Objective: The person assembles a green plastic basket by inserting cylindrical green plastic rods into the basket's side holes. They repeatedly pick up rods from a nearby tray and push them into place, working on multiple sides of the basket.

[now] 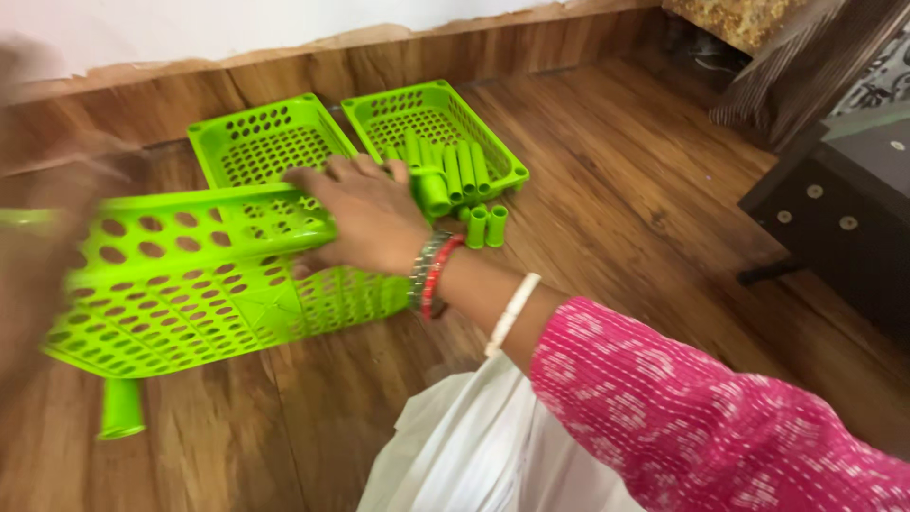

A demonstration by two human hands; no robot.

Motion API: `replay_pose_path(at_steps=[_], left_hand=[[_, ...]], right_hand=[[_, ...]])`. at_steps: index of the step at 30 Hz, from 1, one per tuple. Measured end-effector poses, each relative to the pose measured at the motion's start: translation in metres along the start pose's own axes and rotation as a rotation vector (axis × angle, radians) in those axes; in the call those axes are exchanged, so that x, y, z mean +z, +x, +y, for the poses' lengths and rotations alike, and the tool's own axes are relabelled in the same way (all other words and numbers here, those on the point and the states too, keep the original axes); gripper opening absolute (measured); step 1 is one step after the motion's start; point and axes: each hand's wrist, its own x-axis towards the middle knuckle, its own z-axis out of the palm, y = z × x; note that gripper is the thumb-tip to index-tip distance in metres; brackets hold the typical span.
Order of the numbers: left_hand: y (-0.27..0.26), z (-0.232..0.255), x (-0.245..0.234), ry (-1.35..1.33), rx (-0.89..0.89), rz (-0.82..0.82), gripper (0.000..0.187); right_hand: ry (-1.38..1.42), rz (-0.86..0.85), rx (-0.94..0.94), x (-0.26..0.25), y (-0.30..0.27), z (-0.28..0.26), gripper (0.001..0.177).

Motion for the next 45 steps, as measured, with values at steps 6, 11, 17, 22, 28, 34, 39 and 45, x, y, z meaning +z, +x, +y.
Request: replay_pose_path(at_steps=[6,11,17,22,28,34,39,45], left_hand=[[-0.013,0.055,0.049,-0.312,-0.001,-0.311,0.096],[-0.023,0.056,0.086,-0.262,-0.087,-0.455,0.091],[-0.026,0.045,0.106,-0.213,-0.024,-0.363,0.09],[-0.02,0.074,0.114,-0.191,-0.009,-0.294,0.093],[0.008,0.133,0.118,0.003,0.14,-0.279,0.082],[0.032,0.172,0.121,-0.131,0.162,-0.162,0.081],[0.042,0.21,0.128,-0.1,0.284,-0.212,0.062],[0.042,0.248,0.16,-0.629,0.132,-0.289,0.045]], right_hand=[[-0.123,-0.003,-0.085,0.031,0.01,-0.01,0.065],[-0.051,0.135,-0.174,0.054,0.014,0.005,0.075],[-0.083,0.243,0.093,0.025,-0.009,0.022,0.11],[0.444,0.076,0.492,0.013,-0.047,0.047,0.108],[1.264,0.175,0.151,0.047,-0.043,0.099,0.081],[1.3,0.433,0.686,0.043,-0.053,0.19,0.03],[1.174,0.318,0.936,0.07,-0.078,0.237,0.021],[1.117,0.231,1.057,0.115,-0.09,0.288,0.02]])
